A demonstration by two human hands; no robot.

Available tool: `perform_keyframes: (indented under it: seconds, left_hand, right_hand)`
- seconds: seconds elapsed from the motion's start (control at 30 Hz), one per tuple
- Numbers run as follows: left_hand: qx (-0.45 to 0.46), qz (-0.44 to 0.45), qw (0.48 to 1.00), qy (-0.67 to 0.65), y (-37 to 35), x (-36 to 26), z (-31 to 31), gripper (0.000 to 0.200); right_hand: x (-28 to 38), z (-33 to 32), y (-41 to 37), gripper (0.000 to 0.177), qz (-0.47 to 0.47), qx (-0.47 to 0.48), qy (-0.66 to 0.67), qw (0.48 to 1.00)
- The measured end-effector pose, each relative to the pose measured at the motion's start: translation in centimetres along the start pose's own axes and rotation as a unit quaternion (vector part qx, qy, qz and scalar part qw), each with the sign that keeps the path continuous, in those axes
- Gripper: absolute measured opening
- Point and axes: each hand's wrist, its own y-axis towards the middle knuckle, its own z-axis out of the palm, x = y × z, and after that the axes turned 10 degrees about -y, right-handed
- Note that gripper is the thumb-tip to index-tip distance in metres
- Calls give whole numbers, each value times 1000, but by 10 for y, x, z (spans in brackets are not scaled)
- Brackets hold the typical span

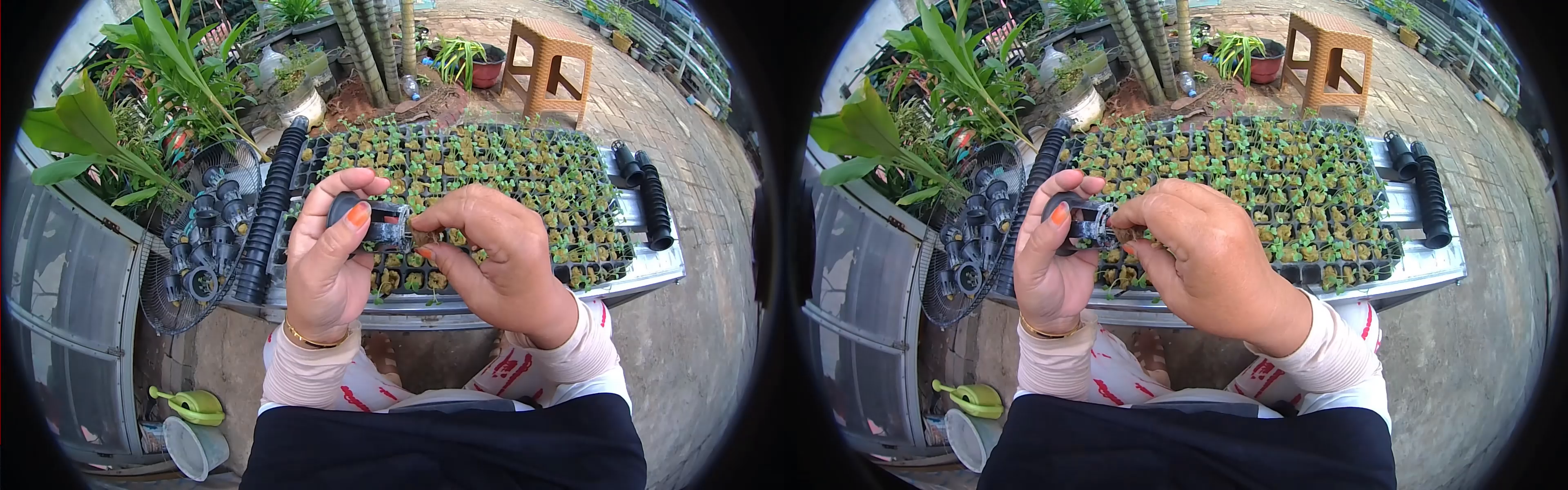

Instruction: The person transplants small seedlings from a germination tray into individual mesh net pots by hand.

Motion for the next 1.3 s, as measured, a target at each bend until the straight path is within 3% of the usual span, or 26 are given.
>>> perform_keyframes:
  seconds: [0.43, 0.6, 0.93, 1.13, 1.3]
  left_hand:
    - [12, -3, 1000, 21, -3, -4, 9, 53]
    - [34, -11, 999, 25, -2, -7, 7, 58]
    - [29, -59, 997, -51, 3, -10, 4, 54]
    - [13, -51, 999, -8, 4, -10, 4, 62]
    - [23, -55, 998, -24, 4, -10, 3, 53]
  right_hand:
    - [0, 0, -1, 24, 62, 5, 29, 998]
    - [-6, 6, -1, 22, 43, -20, 33, 998]
    - [-9, 5, 0, 23, -7, -29, 22, 999]
    - [-6, 4, 1, 20, 11, -23, 13, 1000]
    - [-6, 5, 1, 17, 27, -28, -15, 999]
